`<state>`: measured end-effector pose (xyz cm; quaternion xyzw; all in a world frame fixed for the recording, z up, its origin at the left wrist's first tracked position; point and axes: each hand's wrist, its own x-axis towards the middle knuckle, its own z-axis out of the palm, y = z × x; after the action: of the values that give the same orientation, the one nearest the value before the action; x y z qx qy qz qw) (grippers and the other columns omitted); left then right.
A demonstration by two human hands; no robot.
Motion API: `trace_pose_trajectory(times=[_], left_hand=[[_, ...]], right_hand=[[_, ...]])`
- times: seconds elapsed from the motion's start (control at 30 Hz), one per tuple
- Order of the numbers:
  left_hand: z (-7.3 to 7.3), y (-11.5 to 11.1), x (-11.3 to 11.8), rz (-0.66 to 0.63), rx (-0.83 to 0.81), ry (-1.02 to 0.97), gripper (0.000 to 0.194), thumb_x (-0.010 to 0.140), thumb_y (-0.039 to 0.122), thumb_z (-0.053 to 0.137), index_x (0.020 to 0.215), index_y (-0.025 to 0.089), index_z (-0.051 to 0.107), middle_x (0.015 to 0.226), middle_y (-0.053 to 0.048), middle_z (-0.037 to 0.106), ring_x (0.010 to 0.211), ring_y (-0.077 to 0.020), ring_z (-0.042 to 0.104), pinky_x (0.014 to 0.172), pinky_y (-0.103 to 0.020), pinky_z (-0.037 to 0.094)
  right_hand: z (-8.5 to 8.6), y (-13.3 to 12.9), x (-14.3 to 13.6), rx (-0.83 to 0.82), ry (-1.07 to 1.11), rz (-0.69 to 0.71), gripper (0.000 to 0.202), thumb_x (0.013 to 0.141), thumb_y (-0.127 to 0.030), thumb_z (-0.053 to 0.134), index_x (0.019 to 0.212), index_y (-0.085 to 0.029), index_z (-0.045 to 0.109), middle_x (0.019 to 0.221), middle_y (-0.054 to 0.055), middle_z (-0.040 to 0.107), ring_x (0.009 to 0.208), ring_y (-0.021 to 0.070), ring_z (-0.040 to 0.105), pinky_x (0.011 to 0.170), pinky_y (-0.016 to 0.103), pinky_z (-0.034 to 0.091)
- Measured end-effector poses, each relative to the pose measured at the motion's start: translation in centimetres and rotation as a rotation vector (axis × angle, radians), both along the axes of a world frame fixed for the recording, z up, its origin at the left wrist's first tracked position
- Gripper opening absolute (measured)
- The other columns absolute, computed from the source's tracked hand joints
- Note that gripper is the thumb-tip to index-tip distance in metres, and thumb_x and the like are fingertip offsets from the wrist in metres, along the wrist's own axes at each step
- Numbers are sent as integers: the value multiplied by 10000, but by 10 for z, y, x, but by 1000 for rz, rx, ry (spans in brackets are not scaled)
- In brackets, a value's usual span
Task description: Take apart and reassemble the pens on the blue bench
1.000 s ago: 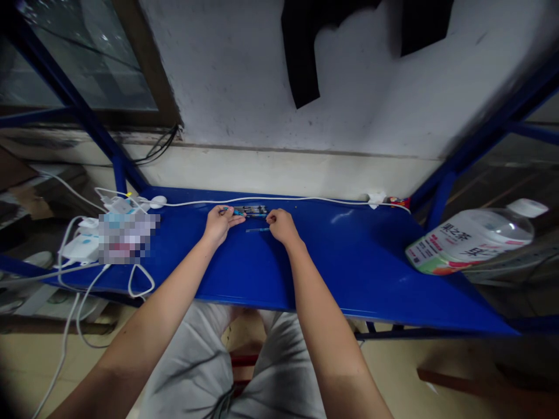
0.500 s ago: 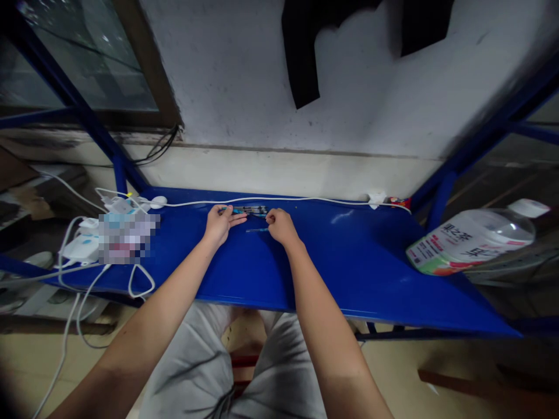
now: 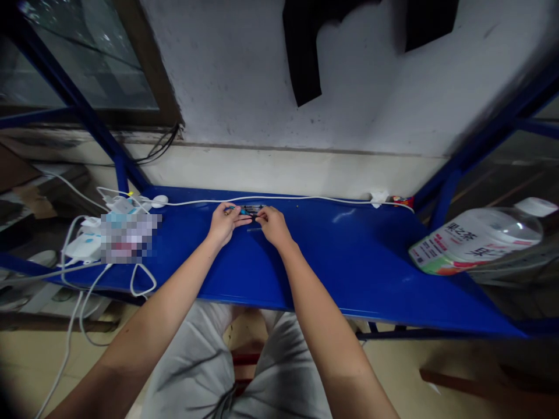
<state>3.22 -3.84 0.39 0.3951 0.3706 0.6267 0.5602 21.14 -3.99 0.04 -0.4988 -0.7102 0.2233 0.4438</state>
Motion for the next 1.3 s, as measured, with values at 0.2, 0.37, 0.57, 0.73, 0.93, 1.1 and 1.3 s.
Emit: trace_pose_trajectory(times=[0.2, 0.37, 0.57, 0.73, 0.93, 1.1, 1.3], left_hand=[[2, 10, -12, 300, -49, -22, 296, 924, 286, 730, 970, 214, 447, 749, 61, 573, 634, -185, 759, 654, -350, 656], [1, 16, -19, 442, -109, 16, 263, 954, 266, 678, 985, 226, 420, 767, 71, 570, 567, -131, 721, 548, -233, 589], [1, 12, -11, 399, -69, 65, 238, 954, 250, 661, 968, 230, 424, 723, 79, 565, 545, -137, 715, 486, -203, 547], [0, 6, -4, 306, -8, 87, 263, 915, 281, 711, 968, 223, 459, 692, 69, 584, 577, -168, 733, 503, -231, 572], [-1, 5, -3, 96, 70, 83, 244, 807, 268, 820, 956, 188, 645, 706, 33, 626, 665, -137, 703, 675, -285, 627], [5, 2, -3, 41, 62, -7, 228, 804, 206, 811, 999, 178, 697, 813, -23, 716, 741, -135, 698, 765, -294, 598], [11, -3, 7, 42, 85, -44, 239, 797, 252, 818, 1001, 165, 727, 900, -55, 749, 842, -169, 715, 793, -303, 577]], right_hand=[[-2, -1, 5, -6, -126, 19, 273, 741, -238, 885, 958, -195, 725, 999, 72, 681, 913, 219, 599, 894, 386, 481], [-2, -4, 5, -41, -326, 182, 121, 809, -117, 795, 772, -197, 713, 825, 36, 678, 880, 212, 591, 881, 357, 428], [-3, 0, 6, -2, -149, 17, 90, 863, -140, 730, 794, -188, 696, 818, 28, 633, 765, 173, 559, 756, 299, 416], [1, -2, 2, 14, -104, 40, 94, 862, -149, 728, 788, -190, 687, 806, 20, 622, 750, 170, 556, 750, 297, 420], [3, -7, -8, 7, -21, 60, 105, 877, -179, 675, 774, -197, 661, 824, 30, 659, 753, 182, 585, 757, 309, 440], [4, -9, -15, -103, 75, 66, 128, 898, -253, 622, 791, -196, 662, 744, 16, 663, 695, 182, 580, 712, 305, 433], [4, -12, -24, -169, 118, 43, 135, 885, -277, 613, 787, -196, 658, 713, 8, 661, 655, 173, 555, 680, 298, 415]])
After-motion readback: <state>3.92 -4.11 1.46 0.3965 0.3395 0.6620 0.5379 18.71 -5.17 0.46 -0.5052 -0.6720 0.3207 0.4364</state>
